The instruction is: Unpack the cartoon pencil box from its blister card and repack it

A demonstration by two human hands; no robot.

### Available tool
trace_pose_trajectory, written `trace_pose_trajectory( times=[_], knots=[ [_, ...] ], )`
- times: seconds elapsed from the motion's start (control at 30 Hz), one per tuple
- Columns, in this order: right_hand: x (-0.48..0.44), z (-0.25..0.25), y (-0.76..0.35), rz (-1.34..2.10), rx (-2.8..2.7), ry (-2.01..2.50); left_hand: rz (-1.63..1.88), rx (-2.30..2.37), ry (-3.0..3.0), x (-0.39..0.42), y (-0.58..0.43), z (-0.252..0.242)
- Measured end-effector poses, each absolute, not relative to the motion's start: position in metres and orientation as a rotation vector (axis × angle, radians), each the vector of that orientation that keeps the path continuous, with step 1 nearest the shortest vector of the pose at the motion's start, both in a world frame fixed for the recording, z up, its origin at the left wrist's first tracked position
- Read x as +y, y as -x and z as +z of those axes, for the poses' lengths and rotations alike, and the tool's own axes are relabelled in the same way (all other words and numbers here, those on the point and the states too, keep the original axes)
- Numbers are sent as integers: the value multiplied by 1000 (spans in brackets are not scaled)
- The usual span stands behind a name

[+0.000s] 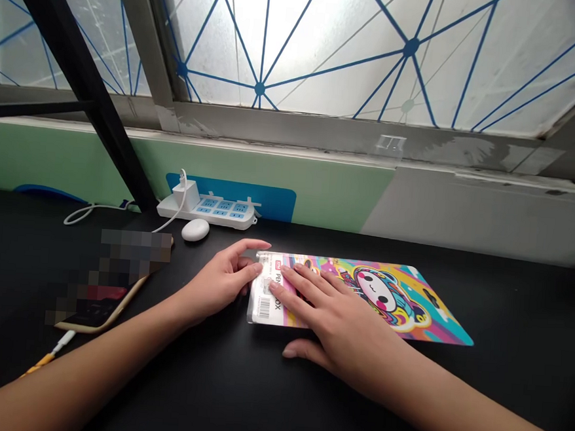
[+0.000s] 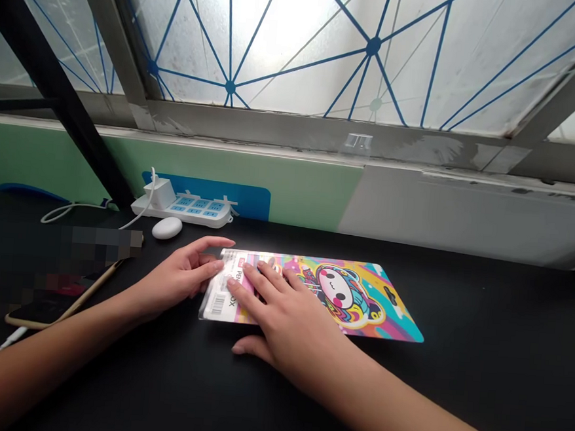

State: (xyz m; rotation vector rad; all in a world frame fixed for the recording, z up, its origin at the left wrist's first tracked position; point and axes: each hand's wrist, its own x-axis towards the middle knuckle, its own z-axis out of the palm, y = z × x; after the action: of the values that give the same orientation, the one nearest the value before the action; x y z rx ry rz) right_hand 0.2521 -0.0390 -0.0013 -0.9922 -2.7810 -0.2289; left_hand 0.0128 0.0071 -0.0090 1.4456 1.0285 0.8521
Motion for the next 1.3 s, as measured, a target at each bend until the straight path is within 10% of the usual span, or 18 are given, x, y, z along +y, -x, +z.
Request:
trace_pose_trajectory(
  times=[0.6, 1.3],
  knots=[
    [-46, -12, -345, -639, -2679, 983, 900, 1235, -1459, 17, 2, 1],
    [-35, -13, -333, -604, -2594, 965, 368, 1287, -3017, -12, -25, -10]
  ],
)
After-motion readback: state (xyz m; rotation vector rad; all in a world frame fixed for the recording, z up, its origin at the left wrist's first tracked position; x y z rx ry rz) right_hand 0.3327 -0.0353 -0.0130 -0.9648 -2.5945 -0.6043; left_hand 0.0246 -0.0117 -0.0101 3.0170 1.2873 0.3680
